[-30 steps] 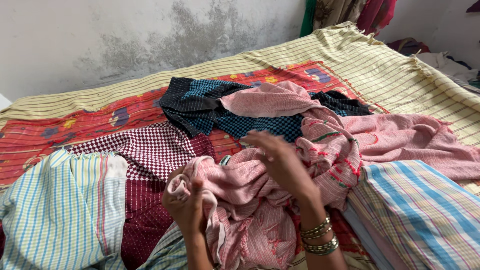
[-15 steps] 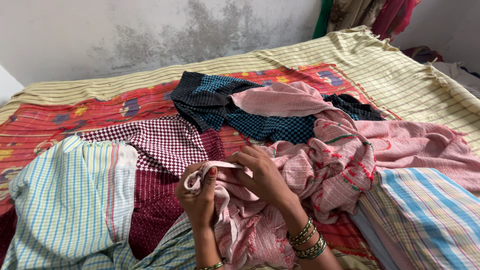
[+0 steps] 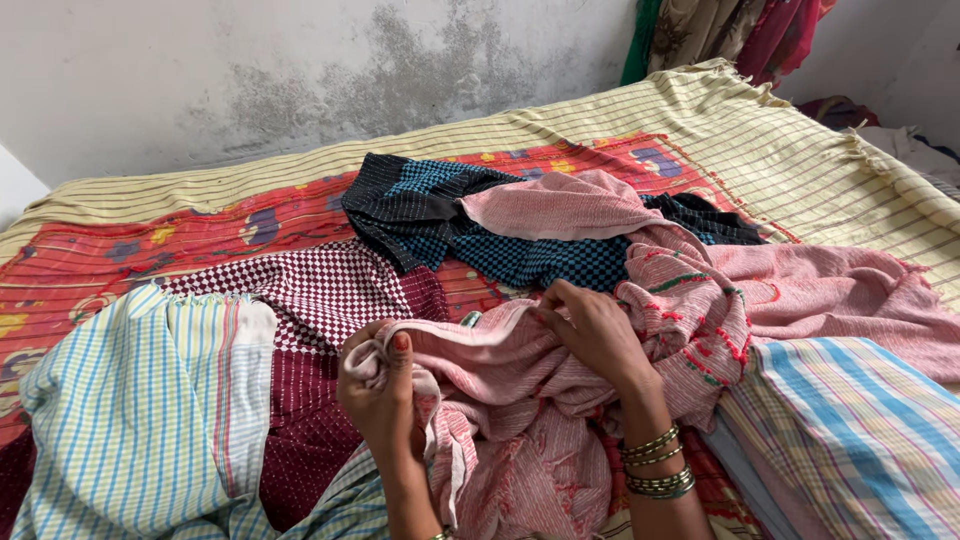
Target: The person folds a blue and white checkered cloth on a bed, aligns the edges, and places it on a stack of folded linens. The person then picks up a pink cloth and begins to fold it.
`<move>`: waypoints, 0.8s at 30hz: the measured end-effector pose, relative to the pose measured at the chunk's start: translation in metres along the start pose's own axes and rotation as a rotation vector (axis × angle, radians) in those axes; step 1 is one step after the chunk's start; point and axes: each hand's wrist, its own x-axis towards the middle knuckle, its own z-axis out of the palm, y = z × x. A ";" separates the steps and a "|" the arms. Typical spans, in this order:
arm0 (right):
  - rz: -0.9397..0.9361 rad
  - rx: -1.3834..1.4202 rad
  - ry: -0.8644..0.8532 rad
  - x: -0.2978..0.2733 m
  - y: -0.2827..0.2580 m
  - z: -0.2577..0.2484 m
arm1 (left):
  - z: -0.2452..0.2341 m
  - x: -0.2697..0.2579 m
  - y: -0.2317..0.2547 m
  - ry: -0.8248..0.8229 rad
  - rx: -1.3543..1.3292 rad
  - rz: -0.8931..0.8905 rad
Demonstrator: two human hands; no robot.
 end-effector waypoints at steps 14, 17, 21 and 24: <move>-0.195 0.299 0.139 -0.008 -0.057 -0.005 | 0.039 -0.013 0.002 -0.437 0.695 -0.106; -0.236 0.356 0.146 -0.010 -0.062 -0.006 | 0.037 -0.014 0.008 -0.470 0.266 -0.227; -0.264 0.385 0.116 -0.008 -0.063 -0.010 | 0.046 -0.018 0.012 -0.618 0.125 -0.412; -0.215 0.423 0.073 -0.010 -0.063 -0.011 | 0.056 -0.026 0.011 -0.638 0.006 -0.256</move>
